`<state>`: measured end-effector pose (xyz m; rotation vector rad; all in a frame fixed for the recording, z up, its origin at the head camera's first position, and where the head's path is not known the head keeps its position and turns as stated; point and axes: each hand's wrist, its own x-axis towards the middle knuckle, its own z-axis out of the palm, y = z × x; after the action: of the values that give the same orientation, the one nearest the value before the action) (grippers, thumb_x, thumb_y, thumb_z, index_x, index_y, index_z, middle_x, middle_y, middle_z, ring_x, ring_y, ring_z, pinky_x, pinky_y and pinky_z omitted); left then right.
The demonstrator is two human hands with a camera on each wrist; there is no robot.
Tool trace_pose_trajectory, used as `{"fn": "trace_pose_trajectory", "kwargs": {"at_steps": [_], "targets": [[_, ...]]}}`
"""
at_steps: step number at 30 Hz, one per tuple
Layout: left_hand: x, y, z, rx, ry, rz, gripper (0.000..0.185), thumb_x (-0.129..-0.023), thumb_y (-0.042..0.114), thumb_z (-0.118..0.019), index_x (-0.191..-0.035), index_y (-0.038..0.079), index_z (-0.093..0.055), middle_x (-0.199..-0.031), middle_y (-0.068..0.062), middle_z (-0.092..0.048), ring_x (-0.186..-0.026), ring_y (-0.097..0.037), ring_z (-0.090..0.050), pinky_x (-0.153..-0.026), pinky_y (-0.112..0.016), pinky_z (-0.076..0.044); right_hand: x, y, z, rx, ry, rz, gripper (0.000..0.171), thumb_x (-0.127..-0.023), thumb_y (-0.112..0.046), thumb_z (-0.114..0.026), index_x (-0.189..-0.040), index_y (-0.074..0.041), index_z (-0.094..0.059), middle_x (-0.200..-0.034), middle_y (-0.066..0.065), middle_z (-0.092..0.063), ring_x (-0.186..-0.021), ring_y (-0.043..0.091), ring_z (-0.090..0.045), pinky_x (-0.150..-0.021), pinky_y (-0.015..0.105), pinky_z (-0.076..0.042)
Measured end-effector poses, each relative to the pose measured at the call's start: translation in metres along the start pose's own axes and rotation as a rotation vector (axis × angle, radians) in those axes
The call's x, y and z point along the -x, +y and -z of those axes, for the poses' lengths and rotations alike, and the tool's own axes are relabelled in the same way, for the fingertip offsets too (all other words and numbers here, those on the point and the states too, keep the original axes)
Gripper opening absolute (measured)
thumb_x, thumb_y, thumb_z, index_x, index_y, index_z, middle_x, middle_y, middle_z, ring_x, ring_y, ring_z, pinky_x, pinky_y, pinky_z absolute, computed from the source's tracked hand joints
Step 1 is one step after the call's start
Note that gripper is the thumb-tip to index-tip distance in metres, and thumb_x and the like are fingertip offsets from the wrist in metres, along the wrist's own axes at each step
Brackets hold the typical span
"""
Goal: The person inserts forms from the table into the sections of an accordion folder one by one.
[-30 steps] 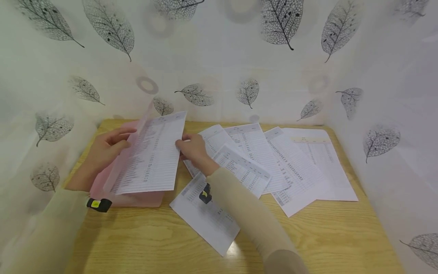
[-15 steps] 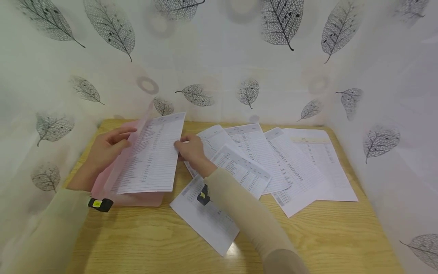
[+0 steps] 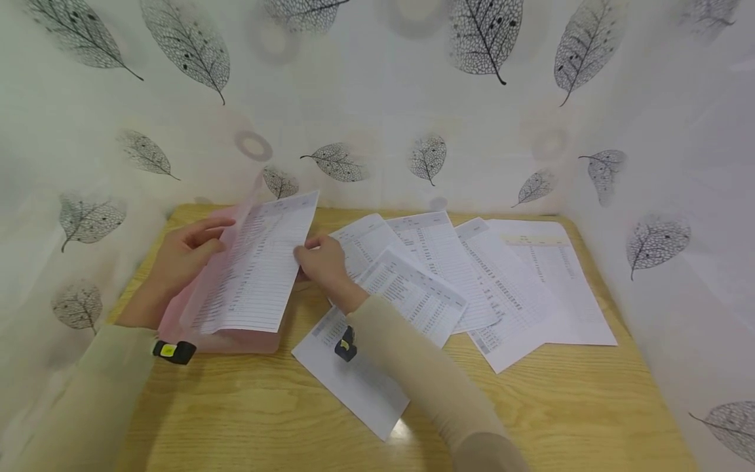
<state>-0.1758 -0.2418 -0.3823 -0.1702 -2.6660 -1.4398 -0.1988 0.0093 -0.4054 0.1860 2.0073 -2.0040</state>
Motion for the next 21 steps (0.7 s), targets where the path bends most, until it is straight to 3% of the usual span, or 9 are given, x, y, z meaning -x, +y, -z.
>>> {"fn": "trace_pose_trajectory", "kwargs": {"at_steps": [6,13,21], "targets": [[0.0010,-0.0003,-0.0013,-0.004,0.006,0.016,0.041,-0.103,0.008,-0.053,-0.143,0.007,-0.065,-0.148,-0.023,-0.060,-0.129,-0.046,-0.062,-0.083,-0.006,-0.043,0.0011,-0.0016,-0.0004,0.020,0.052,0.022,0.021,-0.096,-0.010,-0.068,-0.112,0.003,-0.062,-0.079,0.006,-0.066,-0.057,0.013,-0.067,-0.065,0.035,-0.064],[-0.0001,0.0015,-0.0011,0.013,0.021,0.004,0.041,-0.102,0.007,-0.053,-0.141,0.005,-0.065,-0.146,-0.026,-0.061,-0.129,-0.048,-0.062,-0.082,-0.006,-0.043,0.0043,-0.0042,0.0003,-0.032,0.022,0.023,0.015,-0.097,-0.007,-0.068,-0.107,0.001,-0.059,-0.081,0.009,-0.066,-0.056,0.013,-0.066,-0.069,0.040,-0.065],[0.0002,0.0020,-0.0012,0.006,0.046,0.005,0.040,-0.101,0.006,-0.054,-0.139,0.006,-0.067,-0.147,-0.021,-0.062,-0.129,-0.046,-0.063,-0.082,-0.006,-0.044,0.0047,-0.0046,-0.0019,-0.013,0.049,0.030,0.018,-0.096,-0.008,-0.068,-0.109,0.002,-0.061,-0.082,0.010,-0.068,-0.054,0.011,-0.066,-0.073,0.045,-0.065]]}}
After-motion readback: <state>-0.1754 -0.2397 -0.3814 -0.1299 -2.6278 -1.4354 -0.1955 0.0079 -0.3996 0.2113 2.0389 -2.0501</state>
